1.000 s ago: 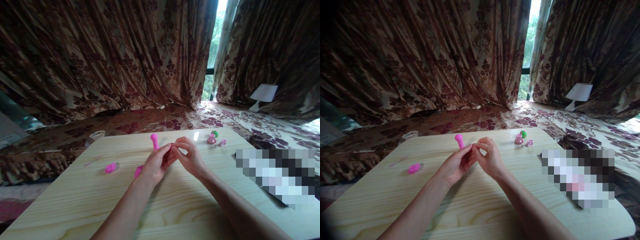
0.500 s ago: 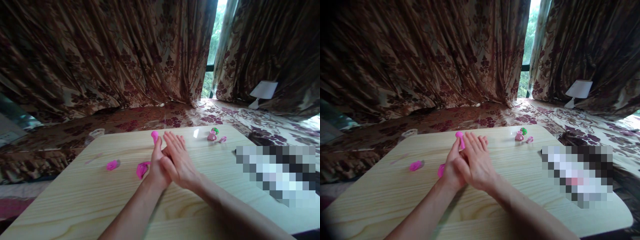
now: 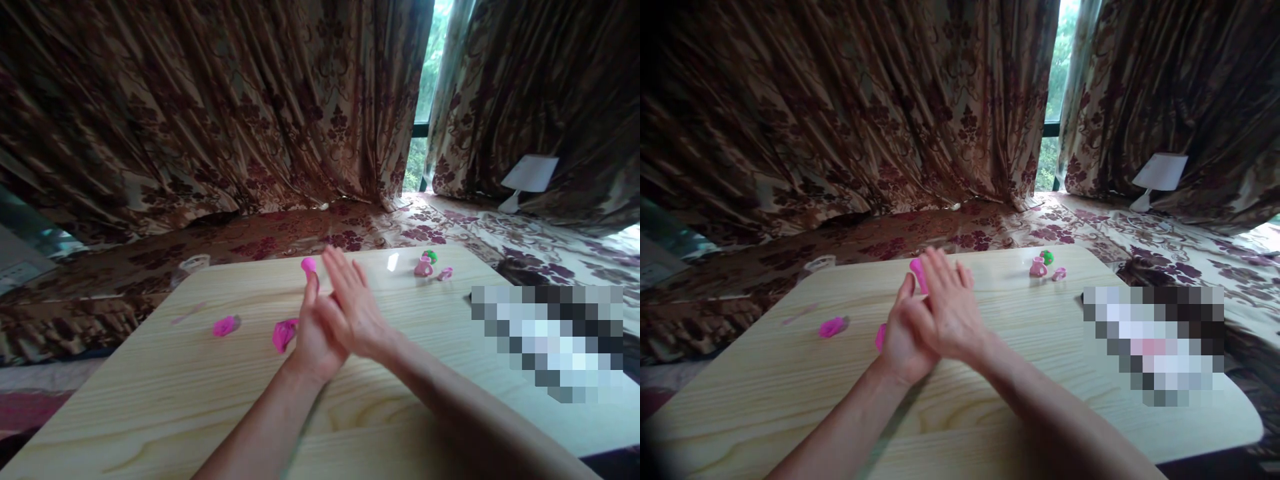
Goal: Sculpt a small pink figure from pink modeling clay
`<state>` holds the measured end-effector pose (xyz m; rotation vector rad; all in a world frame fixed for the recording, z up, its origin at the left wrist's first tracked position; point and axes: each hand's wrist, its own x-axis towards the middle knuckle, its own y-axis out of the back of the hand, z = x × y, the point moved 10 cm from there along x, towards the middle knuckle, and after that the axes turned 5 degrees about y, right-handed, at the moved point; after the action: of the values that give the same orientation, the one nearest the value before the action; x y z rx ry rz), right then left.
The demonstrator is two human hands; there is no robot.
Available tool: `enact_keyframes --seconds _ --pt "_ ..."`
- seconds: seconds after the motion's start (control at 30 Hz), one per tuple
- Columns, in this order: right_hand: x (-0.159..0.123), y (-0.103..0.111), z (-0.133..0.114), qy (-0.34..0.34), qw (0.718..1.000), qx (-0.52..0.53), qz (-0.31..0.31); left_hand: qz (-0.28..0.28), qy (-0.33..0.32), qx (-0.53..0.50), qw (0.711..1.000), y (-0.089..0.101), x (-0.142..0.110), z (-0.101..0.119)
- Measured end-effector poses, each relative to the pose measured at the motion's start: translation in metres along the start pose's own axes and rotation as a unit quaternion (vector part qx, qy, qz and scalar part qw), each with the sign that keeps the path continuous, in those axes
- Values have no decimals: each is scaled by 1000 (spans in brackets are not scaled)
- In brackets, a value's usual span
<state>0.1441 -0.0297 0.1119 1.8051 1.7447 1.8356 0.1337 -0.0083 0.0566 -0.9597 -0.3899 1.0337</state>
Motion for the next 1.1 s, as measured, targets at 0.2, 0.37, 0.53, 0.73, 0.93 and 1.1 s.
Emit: enact_keyframes --seconds 0.2,0.37,0.53,0.73,0.93,1.1 --pt "-3 -8 -20 68 997 4 -47 -1 -19 -3 1000 5 2 1" --pt "0 2 4 -28 1000 -8 6 -36 7 6 999 0 1 -5" --pt "-3 -10 -22 77 995 -8 -57 -45 26 -22 998 -4 -1 0" --pt "-1 6 12 -45 998 -47 15 -79 66 -28 994 -13 -3 -11" --pt "-4 -14 -20 111 990 -25 -82 -14 -15 -34 999 5 2 3" --pt "0 3 10 -35 998 -45 -12 -60 69 -3 996 -4 1 -15"
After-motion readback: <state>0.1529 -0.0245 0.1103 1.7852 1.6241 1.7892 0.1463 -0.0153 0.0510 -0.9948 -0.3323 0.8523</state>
